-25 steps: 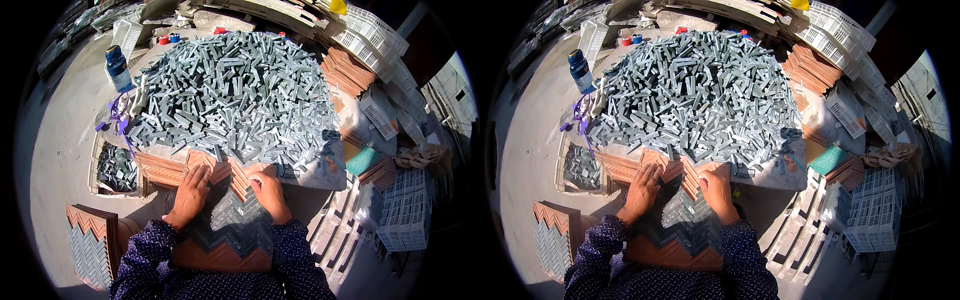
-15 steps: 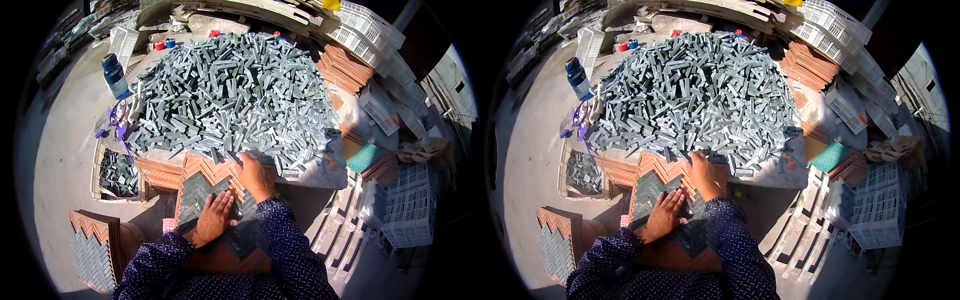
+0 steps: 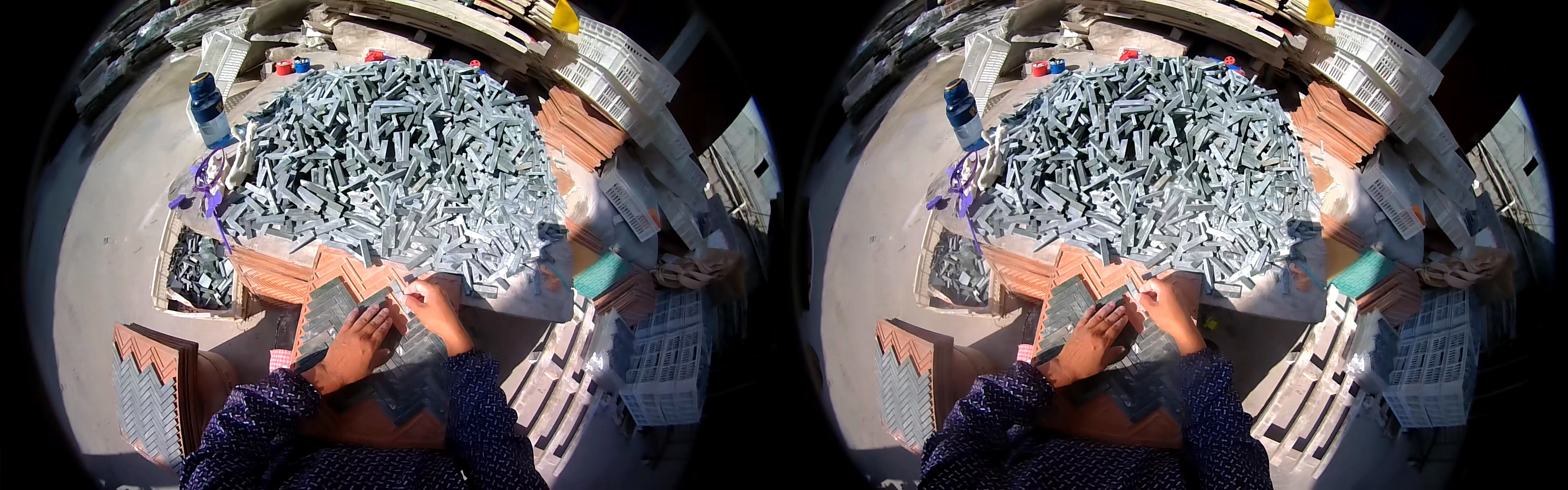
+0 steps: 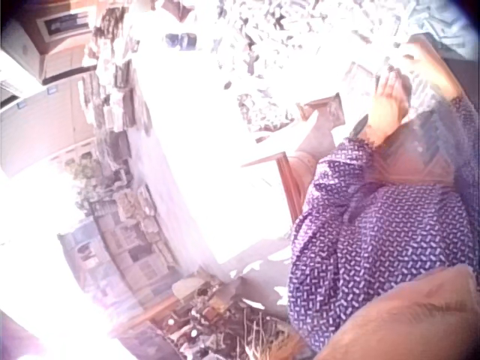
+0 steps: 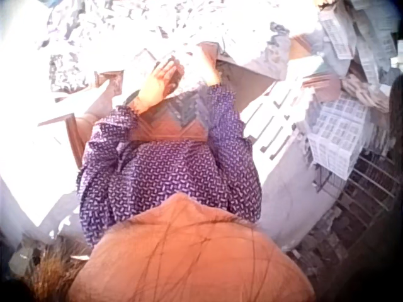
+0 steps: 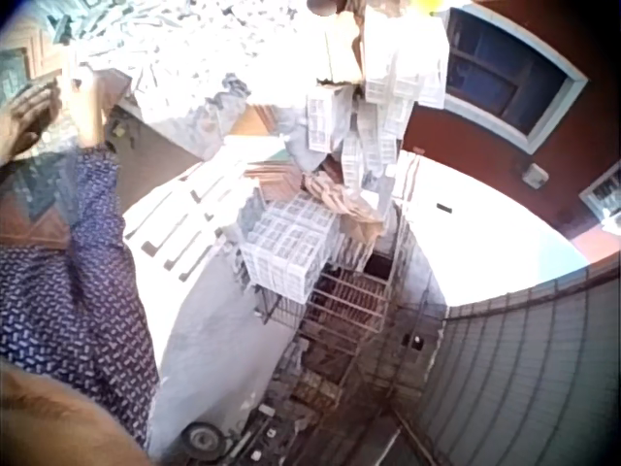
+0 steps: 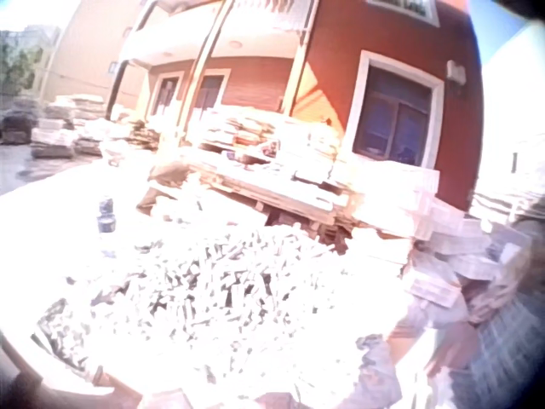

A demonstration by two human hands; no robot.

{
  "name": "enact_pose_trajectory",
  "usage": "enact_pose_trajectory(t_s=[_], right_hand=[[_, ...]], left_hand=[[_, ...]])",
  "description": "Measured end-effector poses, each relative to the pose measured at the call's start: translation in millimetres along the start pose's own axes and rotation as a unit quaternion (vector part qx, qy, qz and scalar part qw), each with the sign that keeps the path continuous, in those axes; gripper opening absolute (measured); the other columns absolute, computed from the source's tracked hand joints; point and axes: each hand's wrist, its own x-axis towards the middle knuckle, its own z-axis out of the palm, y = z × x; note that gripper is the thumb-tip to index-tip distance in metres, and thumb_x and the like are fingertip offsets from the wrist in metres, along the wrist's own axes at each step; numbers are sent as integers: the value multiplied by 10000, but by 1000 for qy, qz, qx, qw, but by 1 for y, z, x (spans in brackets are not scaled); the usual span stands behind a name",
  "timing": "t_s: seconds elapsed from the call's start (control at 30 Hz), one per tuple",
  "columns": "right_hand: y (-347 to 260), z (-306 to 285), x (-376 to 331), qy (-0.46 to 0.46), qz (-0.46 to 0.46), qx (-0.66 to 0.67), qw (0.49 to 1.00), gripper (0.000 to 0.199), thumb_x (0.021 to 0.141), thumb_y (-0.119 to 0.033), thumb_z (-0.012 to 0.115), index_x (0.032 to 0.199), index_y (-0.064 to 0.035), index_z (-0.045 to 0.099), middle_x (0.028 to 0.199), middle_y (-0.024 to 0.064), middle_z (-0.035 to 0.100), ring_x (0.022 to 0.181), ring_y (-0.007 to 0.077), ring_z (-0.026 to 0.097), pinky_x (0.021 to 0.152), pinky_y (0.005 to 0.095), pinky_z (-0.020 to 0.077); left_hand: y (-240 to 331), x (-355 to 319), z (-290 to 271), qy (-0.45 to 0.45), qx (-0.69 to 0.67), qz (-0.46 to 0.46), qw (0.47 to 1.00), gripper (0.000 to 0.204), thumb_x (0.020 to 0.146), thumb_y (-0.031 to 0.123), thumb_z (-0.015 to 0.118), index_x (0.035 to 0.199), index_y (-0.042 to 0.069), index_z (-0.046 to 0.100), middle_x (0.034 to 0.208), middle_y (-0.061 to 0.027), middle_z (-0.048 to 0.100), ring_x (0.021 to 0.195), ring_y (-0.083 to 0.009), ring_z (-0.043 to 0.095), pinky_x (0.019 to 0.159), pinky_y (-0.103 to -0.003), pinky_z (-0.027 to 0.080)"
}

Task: The person sits on the ground and arranges small gray rectangular tiles onto a square board in a herringbone pattern. They pick tiles from a large pile, place them one by one, and occasionally adjust the board or flip it to continue the pattern.

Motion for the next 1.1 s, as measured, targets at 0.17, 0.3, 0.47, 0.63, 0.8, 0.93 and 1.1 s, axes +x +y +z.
enact_pose_trajectory(t_s=[0.17, 0.3, 0.47, 0.63, 0.8, 0.93, 1.1], right_hand=[[-52, 1, -20, -72, 16, -112, 991, 188, 815, -108, 624, 987, -32, 608, 811, 165, 668, 728, 298, 660, 647, 379, 497], [-45, 9, -22, -36, -22, -169, 985, 179, 800, -93, 628, 968, -42, 594, 820, 180, 657, 752, 363, 637, 658, 428, 493], [-58, 20, -33, 6, -16, -233, 972, 172, 802, -125, 653, 929, -42, 572, 868, 173, 631, 789, 387, 611, 658, 459, 478], [-52, 19, -37, 14, -63, -198, 978, 223, 800, -124, 664, 982, -41, 565, 892, 178, 615, 831, 392, 600, 686, 459, 484], [-41, 19, -25, -5, -72, -152, 986, 258, 793, -77, 656, 1037, -36, 585, 942, 198, 626, 874, 393, 600, 721, 444, 487], [-43, 12, -21, -80, -69, -183, 977, 294, 785, -76, 660, 1065, -44, 577, 965, 196, 633, 869, 396, 605, 725, 442, 490], [-45, 13, -22, -49, -98, -172, 979, 297, 780, -94, 670, 1057, -45, 576, 925, 183, 638, 840, 399, 604, 705, 441, 492]], left_hand=[[-37, 16, -2, 131, -15, -58, 990, 383, 773, 79, 617, 1139, -25, 573, 1154, -166, 571, 1076, -332, 524, 929, -412, 419], [-47, 30, -1, 141, -21, -55, 988, 245, 740, 84, 644, 970, 0, 628, 944, -123, 590, 900, -301, 537, 813, -391, 449], [-46, 29, 3, 138, 5, -105, 985, 221, 720, 127, 681, 908, 20, 637, 934, -113, 590, 911, -296, 541, 794, -384, 458], [-42, 33, 1, 89, 46, -130, 986, 267, 707, 151, 700, 929, 16, 643, 946, -110, 596, 921, -291, 545, 797, -374, 463], [-43, 36, 3, 88, 56, -125, 987, 315, 702, 146, 705, 980, 14, 640, 955, -102, 595, 914, -288, 545, 800, -368, 463], [-41, 37, -2, 122, 41, -91, 988, 241, 702, 101, 694, 919, 19, 627, 934, -107, 593, 908, -289, 532, 822, -374, 442], [-41, 17, -13, 77, -2, -107, 991, 449, 758, 99, 649, 1191, 8, 569, 1179, -131, 583, 1046, -296, 538, 916, -405, 428]])
